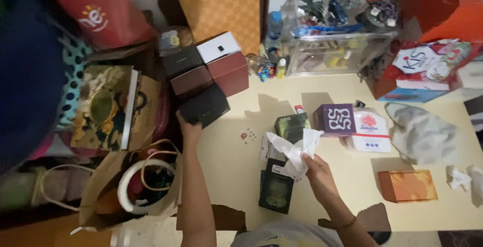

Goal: The recorder is wiping and cleaning various product boxes and items on a cluttered desk using a cloth.

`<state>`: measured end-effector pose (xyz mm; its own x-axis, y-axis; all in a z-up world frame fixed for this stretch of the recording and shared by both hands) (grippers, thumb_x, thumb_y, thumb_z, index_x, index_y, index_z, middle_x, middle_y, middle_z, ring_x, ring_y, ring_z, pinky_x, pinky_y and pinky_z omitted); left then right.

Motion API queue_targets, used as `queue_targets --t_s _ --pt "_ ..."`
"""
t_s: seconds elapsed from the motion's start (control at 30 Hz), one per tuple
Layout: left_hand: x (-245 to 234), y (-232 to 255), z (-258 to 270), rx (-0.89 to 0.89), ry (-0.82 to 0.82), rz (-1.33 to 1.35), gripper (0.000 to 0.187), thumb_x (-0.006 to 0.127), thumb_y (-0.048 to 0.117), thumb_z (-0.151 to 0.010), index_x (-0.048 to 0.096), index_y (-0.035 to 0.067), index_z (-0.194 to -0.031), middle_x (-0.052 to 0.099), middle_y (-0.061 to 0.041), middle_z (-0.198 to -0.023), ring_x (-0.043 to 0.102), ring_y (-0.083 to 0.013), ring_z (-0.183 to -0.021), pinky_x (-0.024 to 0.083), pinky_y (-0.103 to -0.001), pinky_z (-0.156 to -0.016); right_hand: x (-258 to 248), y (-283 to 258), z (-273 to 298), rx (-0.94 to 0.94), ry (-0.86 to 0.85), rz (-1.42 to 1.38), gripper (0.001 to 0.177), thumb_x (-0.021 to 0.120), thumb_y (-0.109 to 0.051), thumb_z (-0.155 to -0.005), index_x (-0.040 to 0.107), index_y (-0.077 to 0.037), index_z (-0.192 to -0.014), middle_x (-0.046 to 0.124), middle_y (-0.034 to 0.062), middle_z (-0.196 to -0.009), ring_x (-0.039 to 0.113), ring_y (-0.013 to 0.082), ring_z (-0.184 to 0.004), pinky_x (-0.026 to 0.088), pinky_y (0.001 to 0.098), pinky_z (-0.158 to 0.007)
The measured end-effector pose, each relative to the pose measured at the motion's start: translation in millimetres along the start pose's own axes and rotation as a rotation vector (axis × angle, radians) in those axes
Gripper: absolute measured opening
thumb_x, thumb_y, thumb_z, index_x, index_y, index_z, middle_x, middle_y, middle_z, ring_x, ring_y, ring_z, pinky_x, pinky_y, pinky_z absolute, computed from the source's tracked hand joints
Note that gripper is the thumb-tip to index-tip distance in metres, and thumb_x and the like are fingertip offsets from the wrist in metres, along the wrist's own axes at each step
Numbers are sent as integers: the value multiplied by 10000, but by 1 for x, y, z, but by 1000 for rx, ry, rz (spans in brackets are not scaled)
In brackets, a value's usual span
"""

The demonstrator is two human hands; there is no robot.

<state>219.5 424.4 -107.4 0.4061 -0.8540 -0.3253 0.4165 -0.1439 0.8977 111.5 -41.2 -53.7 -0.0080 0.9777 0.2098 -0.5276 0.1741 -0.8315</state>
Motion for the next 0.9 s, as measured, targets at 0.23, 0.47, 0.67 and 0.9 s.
queue_targets --t_s 0.23,0.47,0.67,0.9 --pt "-24 18 -11 162 180 -88 874 718 -16 -820 249 61 -1553 396 -229 -1541 382 -379 -1444 277 -429 -1195 -47 -10 9 -141 115 -170 324 541 -236 -1052 659 65 -1083 684 99 -984 626 177 -898 509 349 -842" --pt "-21 23 38 395 377 113 913 760 -1 -789 221 -6 -1526 351 -243 -1513 403 -406 -1413 303 -462 -1206 -100 -34 29 -391 373 -113 278 569 -148 -1021 645 24 -1226 649 64 -1126 587 129 -1031 481 291 -929" --pt "60 -26 146 77 66 -290 633 733 256 -897 456 62 -1432 438 -180 -1443 471 -326 -1364 420 -481 -1125 -145 -28 45 -580 514 -196 274 531 -87 -1013 614 69 -1223 635 37 -1160 599 114 -1051 479 253 -925" --pt "138 7 280 301 -179 -399 940 899 471 -775 401 88 -1475 448 -206 -1421 438 -379 -1338 416 -536 -1092 -168 -1 37 -454 481 -232 192 557 -85 -972 688 -1 -1084 700 54 -962 588 75 -732 488 212 -609"
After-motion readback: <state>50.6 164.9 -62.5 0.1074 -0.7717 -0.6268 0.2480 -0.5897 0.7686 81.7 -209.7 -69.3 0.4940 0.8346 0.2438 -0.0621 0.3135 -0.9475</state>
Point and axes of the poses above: each hand's wrist, its own z-axis away from the middle knuckle, its own x-axis out of the palm, y = z × x, the point moved 10 cm from there along -z, towards the middle knuckle
